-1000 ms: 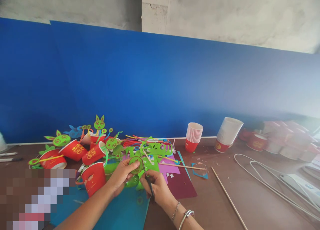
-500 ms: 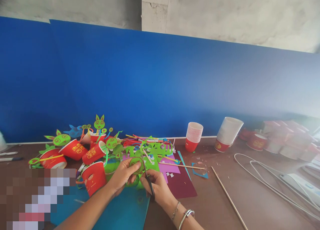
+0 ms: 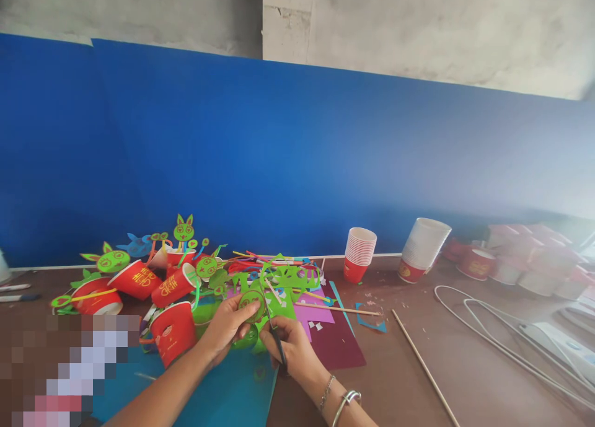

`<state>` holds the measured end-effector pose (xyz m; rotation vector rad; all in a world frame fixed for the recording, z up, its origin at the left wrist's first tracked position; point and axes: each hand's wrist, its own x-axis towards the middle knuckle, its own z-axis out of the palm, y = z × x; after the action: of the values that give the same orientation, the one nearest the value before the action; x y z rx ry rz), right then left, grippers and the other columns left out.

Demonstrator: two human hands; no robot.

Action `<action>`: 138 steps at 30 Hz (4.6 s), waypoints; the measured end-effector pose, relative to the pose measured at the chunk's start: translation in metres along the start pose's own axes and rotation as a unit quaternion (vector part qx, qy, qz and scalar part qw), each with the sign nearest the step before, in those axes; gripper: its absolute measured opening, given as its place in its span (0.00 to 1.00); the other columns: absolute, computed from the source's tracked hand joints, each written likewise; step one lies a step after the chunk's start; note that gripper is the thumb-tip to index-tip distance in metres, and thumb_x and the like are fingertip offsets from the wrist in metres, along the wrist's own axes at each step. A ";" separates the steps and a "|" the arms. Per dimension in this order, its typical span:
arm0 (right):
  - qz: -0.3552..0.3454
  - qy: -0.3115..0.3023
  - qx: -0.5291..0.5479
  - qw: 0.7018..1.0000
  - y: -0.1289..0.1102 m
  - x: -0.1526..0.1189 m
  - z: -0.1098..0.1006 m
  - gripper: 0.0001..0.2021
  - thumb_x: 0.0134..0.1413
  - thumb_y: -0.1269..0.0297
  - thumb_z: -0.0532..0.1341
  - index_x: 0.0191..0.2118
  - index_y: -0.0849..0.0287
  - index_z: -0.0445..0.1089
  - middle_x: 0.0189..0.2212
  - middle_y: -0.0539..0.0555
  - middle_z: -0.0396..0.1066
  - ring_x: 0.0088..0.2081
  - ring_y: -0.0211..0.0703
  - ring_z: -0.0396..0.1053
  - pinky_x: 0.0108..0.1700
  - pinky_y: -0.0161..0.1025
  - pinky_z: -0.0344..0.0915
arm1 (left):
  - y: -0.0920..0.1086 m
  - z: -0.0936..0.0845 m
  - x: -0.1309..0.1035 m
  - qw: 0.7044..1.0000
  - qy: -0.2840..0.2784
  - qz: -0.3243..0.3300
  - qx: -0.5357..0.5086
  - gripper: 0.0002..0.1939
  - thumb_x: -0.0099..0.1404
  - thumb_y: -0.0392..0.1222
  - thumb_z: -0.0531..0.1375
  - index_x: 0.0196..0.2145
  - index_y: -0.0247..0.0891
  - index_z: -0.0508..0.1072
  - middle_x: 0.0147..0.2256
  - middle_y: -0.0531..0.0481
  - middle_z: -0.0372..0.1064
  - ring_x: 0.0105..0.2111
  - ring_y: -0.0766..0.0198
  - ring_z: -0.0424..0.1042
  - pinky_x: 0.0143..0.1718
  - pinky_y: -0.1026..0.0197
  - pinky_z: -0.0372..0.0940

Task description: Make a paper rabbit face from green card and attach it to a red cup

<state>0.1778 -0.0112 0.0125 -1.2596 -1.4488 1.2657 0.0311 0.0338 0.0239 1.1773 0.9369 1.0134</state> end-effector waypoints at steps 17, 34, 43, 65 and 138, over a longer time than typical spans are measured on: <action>-0.013 0.008 -0.005 1.000 0.005 0.002 0.000 0.17 0.45 0.49 0.63 0.24 0.60 0.64 0.11 0.42 0.55 0.13 0.31 0.55 0.15 0.29 0.50 | -0.001 -0.002 0.001 0.999 -0.033 0.024 0.008 0.15 0.53 0.50 0.63 0.27 0.34 0.69 0.18 0.59 0.59 0.13 0.76 0.51 0.13 0.70 0.43; -0.003 -0.001 0.028 1.000 -0.001 -0.001 0.002 0.18 0.42 0.50 0.65 0.25 0.61 0.64 0.11 0.42 0.58 0.14 0.31 0.56 0.17 0.28 0.51 | 0.001 0.000 0.000 1.000 0.003 0.010 0.004 0.17 0.51 0.52 0.64 0.28 0.35 0.69 0.18 0.60 0.56 0.13 0.76 0.48 0.11 0.71 0.42; 0.006 0.012 -0.014 1.000 0.003 0.001 0.000 0.17 0.46 0.51 0.63 0.26 0.62 0.67 0.09 0.42 0.57 0.12 0.30 0.54 0.15 0.28 0.47 | -0.001 -0.001 0.002 1.000 0.004 0.011 -0.003 0.18 0.50 0.54 0.65 0.28 0.35 0.69 0.18 0.58 0.60 0.13 0.77 0.49 0.11 0.70 0.42; -0.009 0.027 0.048 0.998 0.008 0.001 0.002 0.23 0.42 0.47 0.65 0.37 0.57 0.57 0.12 0.40 0.61 0.14 0.30 0.56 0.16 0.27 0.47 | 0.001 0.006 -0.004 0.999 0.033 -0.006 0.004 0.20 0.49 0.56 0.64 0.28 0.35 0.69 0.17 0.57 0.65 0.08 0.76 0.55 0.09 0.71 0.42; 0.000 0.009 0.059 0.998 0.005 0.000 -0.001 0.27 0.42 0.48 0.66 0.42 0.59 0.58 0.12 0.38 0.59 0.14 0.29 0.55 0.16 0.27 0.48 | 0.004 -0.002 0.001 1.000 -0.007 0.004 0.014 0.19 0.49 0.53 0.65 0.29 0.33 0.69 0.19 0.56 0.64 0.11 0.79 0.49 0.11 0.70 0.41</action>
<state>0.1798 -0.0109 0.0076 -1.1900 -1.3419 1.3168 0.0292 0.0359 0.0279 1.2103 0.9379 1.0001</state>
